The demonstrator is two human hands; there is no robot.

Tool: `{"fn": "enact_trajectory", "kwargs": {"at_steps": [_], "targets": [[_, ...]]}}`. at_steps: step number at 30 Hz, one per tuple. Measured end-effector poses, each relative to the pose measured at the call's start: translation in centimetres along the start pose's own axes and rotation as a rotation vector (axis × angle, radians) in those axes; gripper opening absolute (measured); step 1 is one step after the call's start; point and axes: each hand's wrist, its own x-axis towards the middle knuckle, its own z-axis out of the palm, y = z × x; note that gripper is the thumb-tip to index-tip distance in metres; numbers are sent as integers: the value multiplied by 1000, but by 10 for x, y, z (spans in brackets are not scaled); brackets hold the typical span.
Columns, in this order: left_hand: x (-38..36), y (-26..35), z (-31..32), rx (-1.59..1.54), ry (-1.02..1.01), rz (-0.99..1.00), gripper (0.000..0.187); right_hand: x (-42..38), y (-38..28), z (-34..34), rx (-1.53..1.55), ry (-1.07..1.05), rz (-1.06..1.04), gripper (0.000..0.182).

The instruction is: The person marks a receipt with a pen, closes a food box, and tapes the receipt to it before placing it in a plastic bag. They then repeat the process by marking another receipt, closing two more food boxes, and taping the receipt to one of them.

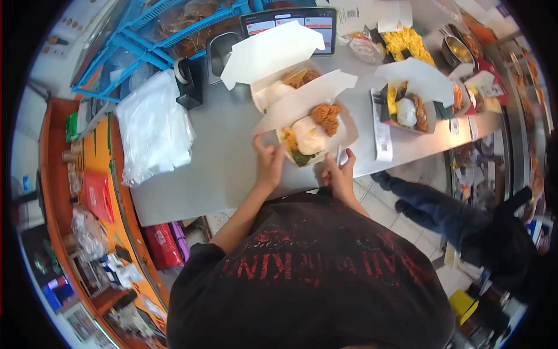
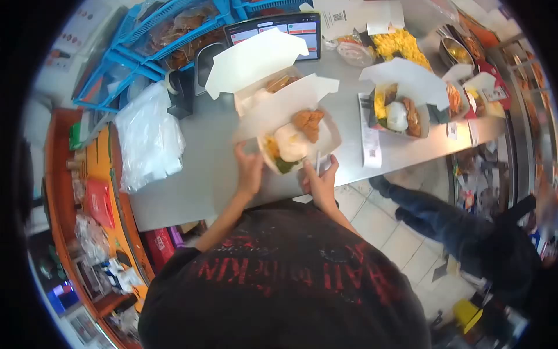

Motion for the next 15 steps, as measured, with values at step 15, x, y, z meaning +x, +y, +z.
{"fn": "enact_trajectory", "kwargs": {"at_steps": [15], "targets": [[47, -25, -5, 963, -468, 820, 40, -1, -42, 17, 105, 3, 178, 16]]}}
